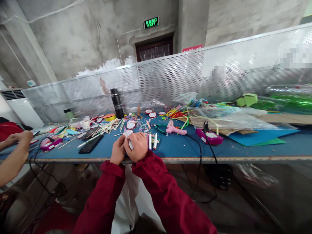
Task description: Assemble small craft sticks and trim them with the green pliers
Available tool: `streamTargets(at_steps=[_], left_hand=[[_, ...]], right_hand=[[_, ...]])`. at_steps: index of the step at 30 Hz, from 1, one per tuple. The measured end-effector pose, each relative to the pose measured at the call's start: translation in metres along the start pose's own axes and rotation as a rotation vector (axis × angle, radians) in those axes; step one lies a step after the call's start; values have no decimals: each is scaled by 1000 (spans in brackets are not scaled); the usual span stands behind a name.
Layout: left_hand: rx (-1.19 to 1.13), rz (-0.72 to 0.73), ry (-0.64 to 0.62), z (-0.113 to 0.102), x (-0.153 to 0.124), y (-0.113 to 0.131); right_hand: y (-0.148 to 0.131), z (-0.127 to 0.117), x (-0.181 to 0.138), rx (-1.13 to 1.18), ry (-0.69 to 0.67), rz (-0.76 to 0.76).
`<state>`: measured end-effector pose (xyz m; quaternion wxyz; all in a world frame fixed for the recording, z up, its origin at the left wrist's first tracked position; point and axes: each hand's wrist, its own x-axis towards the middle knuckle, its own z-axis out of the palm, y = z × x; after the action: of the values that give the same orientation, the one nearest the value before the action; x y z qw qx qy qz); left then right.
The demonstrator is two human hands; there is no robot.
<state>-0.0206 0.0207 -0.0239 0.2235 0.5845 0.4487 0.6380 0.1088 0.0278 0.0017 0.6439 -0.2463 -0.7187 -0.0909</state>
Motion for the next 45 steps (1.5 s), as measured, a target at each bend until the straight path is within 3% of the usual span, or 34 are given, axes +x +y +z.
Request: streamTargets(at_steps=[23,45], left_hand=[[-16,9,-17,1,-2,7],[-12,17,-26,-1,0,-1]], right_hand=[[0,-1,0,-9,13,33],[0,-1,1,-10,24,-26]])
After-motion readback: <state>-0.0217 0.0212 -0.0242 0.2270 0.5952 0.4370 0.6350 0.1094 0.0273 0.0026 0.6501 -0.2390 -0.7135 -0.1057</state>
